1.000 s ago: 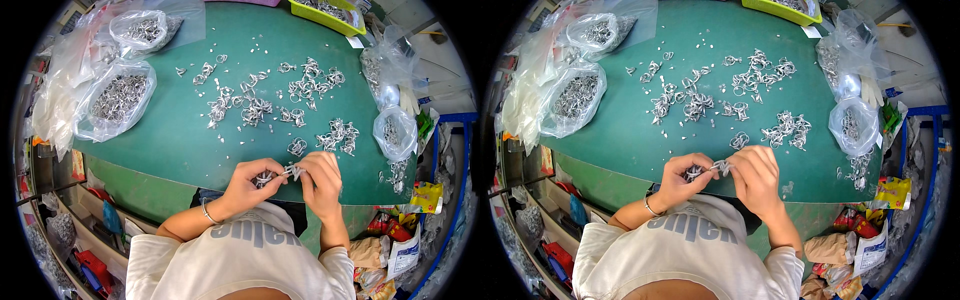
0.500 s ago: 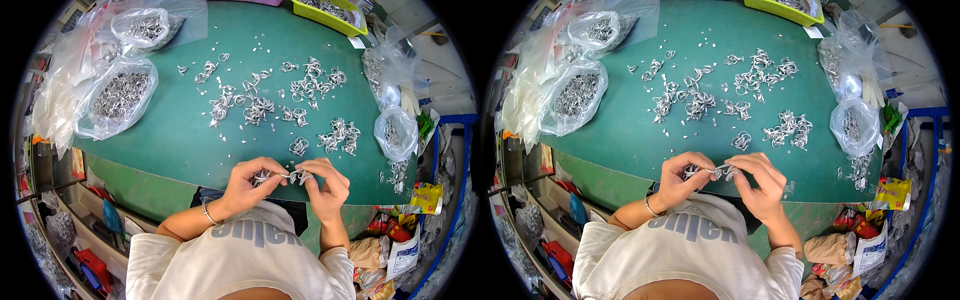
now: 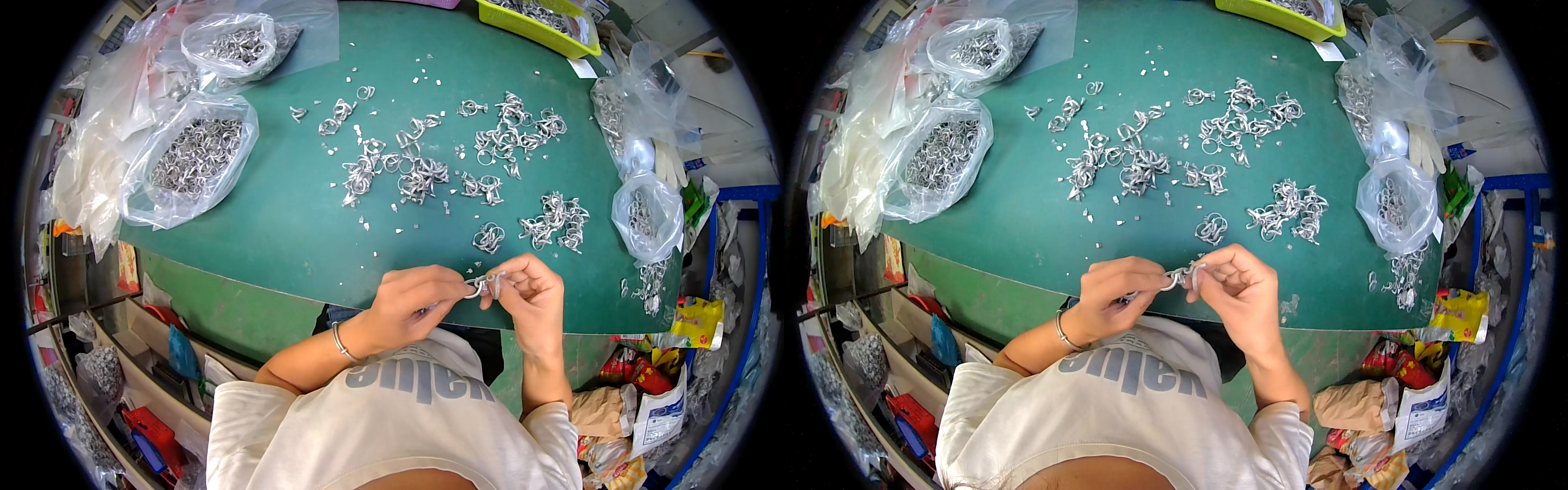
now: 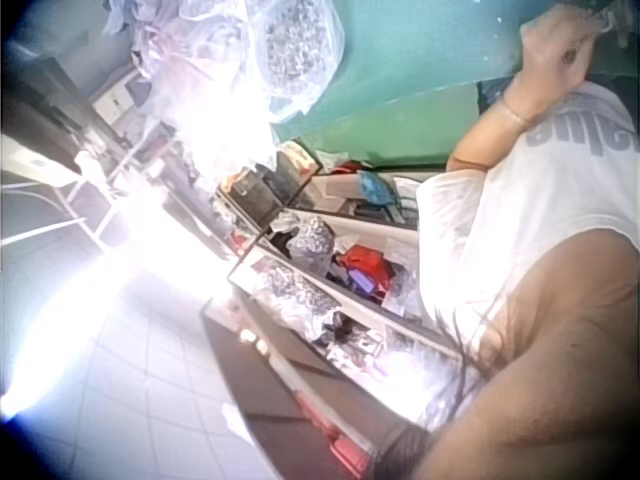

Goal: The person sits at a green workbench and assembles small silver metal hardware components by hand. They pick up individual parts from a scattered pile, connect them together, and place the finished units into a clear plastic bag. The process involves repetitive picking, twisting, and placing motions.

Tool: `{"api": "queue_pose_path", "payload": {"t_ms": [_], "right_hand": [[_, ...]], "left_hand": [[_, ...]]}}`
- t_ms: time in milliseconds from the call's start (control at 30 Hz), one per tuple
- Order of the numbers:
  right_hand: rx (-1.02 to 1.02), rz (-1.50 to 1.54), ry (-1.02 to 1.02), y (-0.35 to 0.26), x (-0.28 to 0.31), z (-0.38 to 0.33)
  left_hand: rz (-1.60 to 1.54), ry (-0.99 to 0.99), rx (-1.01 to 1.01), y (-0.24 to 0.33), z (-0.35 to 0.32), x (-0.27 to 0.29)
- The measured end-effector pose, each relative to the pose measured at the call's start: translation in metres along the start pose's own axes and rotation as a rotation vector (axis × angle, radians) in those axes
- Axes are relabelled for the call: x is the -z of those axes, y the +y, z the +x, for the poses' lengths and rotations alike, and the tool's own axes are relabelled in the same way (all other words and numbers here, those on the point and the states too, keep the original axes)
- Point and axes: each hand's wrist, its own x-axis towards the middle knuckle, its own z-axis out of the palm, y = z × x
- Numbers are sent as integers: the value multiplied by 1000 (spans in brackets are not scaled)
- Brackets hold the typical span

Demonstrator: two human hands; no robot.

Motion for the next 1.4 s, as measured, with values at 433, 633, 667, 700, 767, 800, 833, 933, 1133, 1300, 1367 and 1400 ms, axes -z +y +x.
{"api": "queue_pose_path", "payload": {"t_ms": [433,633,667,700,767,800,833,933,1133,1300,1367,1400], "right_hand": [[399,-505,134,1,-10,-2],[611,-722,41,-6,-5,2],[652,-770,63,-6,-6,3],[560,-690,51,-5,-7,2],[378,-529,25,-4,-7,-1],[333,-492,39,-3,-6,-1],[288,-454,52,0,-4,-2],[454,-569,24,-1,-3,1],[467,-618,150,2,-7,3],[773,-859,168,6,-12,2],[945,-1011,207,11,-11,4],[874,-955,209,13,-11,3]], "left_hand": [[-668,-121,516,-2,-2,5],[-1152,-189,828,-2,1,11],[-1271,-206,874,-3,1,11],[-1126,-193,838,-2,1,10],[-836,-165,759,3,2,5],[-645,-119,583,1,2,2],[-454,-73,408,-3,2,-1],[-534,-50,518,2,2,0],[-782,-85,835,4,3,1],[-882,-80,878,4,2,1],[-1067,-72,936,2,2,1],[-968,-38,898,2,1,0]]}}
